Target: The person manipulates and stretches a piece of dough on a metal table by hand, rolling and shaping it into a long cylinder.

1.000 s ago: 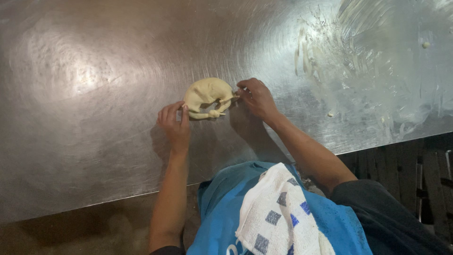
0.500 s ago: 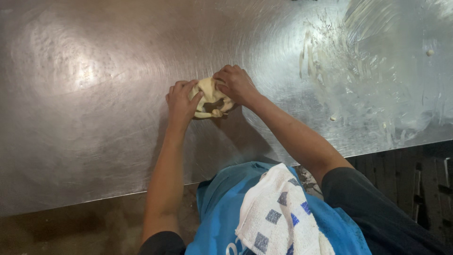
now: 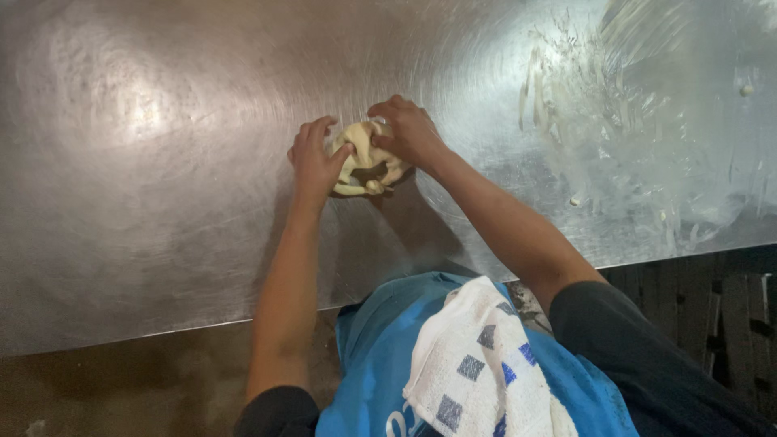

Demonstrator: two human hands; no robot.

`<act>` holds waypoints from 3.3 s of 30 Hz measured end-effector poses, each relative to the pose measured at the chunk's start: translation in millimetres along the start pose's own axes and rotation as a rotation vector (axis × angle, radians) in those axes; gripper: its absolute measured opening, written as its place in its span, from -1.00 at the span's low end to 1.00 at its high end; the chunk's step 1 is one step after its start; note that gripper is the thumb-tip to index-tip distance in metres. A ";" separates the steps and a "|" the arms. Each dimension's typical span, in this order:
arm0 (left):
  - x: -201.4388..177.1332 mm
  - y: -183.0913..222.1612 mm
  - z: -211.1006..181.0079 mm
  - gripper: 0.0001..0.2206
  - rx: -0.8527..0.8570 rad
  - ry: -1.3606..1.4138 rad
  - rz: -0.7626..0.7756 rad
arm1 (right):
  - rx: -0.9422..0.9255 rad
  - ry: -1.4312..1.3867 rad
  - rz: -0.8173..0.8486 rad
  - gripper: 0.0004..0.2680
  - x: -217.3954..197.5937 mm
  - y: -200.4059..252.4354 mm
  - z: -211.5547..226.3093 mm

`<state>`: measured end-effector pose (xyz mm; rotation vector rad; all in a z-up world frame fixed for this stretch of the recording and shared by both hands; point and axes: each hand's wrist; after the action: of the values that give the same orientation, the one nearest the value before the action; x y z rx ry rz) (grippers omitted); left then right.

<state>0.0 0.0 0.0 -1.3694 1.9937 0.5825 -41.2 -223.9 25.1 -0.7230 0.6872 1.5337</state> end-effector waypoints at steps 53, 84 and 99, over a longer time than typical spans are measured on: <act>31.8 88.9 -3.7 -0.70 0.083 0.127 -0.160 | 0.193 -0.838 0.177 -0.57 35.7 88.9 16.5; 11.9 57.2 5.5 -0.46 0.127 -0.173 -0.052 | 0.276 -0.644 0.329 -0.45 -7.2 62.8 40.6; -6.0 46.1 -11.7 -0.59 0.136 -0.202 0.066 | 0.159 -0.440 0.395 -0.44 31.1 52.0 6.8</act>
<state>-44.5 12.5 12.6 -1.1216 1.8839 0.5795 -95.3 -203.3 5.9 -0.1165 0.6286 1.8921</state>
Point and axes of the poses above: each hand's wrist, its own y-axis away from the middle knuckle, its own x-axis out of the palm, z = x × y, and after that the axes turned 4 degrees about -x, right-handed
